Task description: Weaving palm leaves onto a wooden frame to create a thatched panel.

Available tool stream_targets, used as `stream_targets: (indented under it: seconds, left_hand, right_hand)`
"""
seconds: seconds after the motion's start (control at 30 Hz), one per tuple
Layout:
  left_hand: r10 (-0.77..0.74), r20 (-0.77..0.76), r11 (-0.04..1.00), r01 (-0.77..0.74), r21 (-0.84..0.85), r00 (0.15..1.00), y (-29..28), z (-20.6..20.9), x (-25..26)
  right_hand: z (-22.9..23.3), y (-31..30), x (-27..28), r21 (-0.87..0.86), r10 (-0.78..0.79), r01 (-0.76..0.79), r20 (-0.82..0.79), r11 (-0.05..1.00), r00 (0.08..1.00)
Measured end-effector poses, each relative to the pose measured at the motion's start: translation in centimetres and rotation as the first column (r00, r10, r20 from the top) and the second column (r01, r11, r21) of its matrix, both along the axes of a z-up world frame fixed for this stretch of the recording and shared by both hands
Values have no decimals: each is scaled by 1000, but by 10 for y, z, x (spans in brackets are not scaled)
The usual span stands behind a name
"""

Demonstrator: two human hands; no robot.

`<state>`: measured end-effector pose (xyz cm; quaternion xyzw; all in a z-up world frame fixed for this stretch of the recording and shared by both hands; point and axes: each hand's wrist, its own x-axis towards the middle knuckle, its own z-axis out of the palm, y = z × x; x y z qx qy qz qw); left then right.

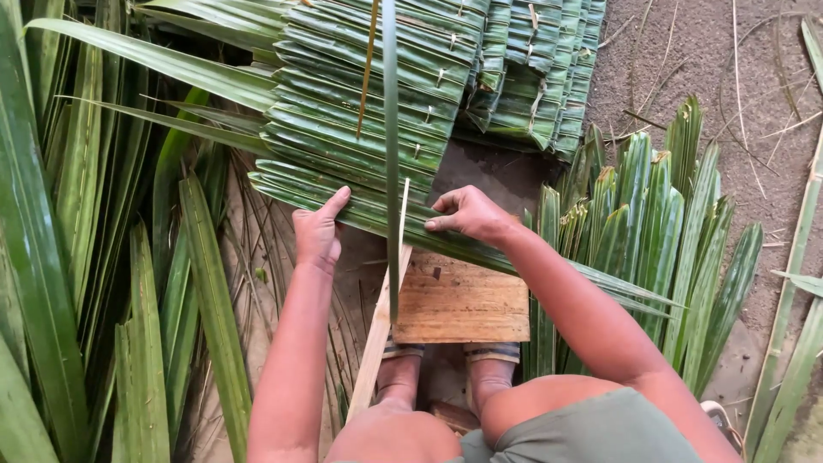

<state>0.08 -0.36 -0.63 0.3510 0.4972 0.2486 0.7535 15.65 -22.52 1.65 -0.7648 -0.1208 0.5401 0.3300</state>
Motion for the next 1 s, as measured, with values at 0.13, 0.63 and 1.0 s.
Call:
stream_targets:
  seconds: [0.13, 0.63, 1.0]
  left_hand:
    - [29, 9, 999, -29, 29, 1000, -4, -6, 4]
    - [55, -72, 997, -51, 55, 996, -5, -43, -4]
    - [-129, -154, 990, 119, -76, 980, -75, 53, 13]
  right_hand:
    - [2, 0, 1, 4, -9, 8, 24, 1000, 1000]
    - [-2, 11, -8, -45, -32, 39, 149, 998, 988]
    - [-8, 12, -8, -59, -16, 27, 175, 998, 985]
